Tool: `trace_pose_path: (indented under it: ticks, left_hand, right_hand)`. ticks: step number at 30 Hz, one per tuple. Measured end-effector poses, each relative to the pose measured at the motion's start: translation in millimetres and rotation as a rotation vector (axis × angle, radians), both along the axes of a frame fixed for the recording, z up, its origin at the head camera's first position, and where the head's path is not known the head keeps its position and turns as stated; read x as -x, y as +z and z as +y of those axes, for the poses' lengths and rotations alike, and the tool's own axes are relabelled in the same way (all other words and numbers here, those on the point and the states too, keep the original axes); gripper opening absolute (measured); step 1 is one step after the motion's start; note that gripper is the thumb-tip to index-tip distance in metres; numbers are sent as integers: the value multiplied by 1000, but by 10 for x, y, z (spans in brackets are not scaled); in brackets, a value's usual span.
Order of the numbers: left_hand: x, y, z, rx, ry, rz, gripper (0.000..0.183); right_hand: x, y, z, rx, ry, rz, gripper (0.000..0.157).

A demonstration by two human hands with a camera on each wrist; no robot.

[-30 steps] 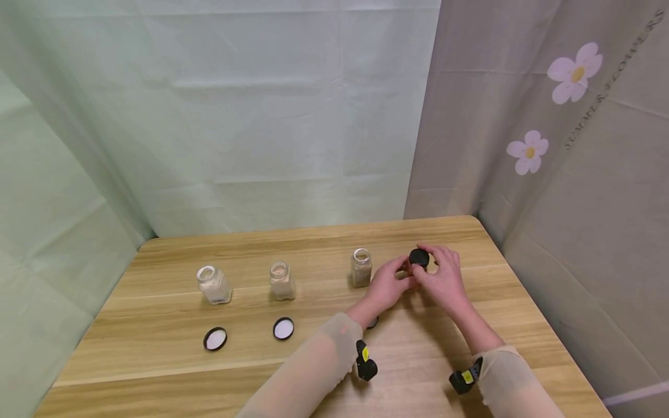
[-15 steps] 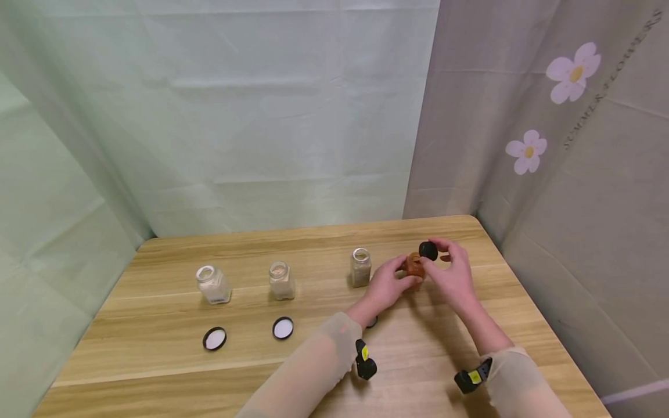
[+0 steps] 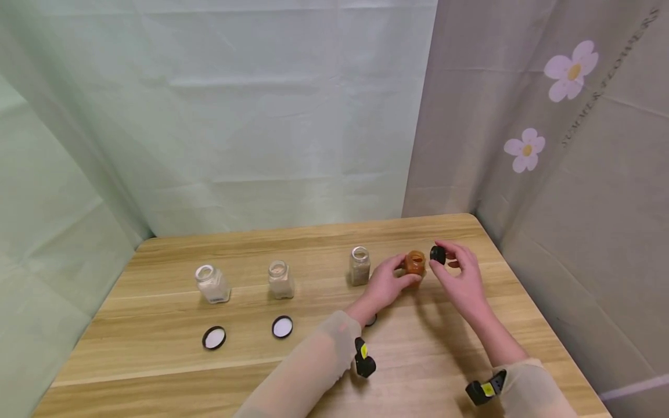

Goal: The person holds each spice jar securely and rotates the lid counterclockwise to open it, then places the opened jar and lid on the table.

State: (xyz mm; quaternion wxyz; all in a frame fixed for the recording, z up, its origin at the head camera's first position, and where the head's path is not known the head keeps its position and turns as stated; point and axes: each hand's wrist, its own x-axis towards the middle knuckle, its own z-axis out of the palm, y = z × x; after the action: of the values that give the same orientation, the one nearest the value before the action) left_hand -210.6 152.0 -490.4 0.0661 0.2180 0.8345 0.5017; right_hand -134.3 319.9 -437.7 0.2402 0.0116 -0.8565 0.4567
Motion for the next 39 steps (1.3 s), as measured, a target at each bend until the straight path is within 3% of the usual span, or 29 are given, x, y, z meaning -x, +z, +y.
trace_pose_path:
  ticks: [10, 19, 25, 32, 39]
  left_hand:
    - [9, -9, -9, -40, -8, -27, 56]
    - [0, 13, -10, -31, 1, -30, 59]
    - [-4, 15, -14, -17, -1, -12, 59]
    - [-6, 16, -14, -12, 2, -9, 60]
    - [-15, 21, -14, -25, -1, -32, 60]
  right_hand:
    - [-143, -78, 68, 43, -39, -106, 46]
    - [-284, -208, 169, -59, -31, -104, 44]
    - [-373, -307, 184, -91, -18, -204, 48]
    - [-415, -417, 139, -131, 22, -314, 55]
    - [-412, -541, 93, -186, 105, -276, 48]
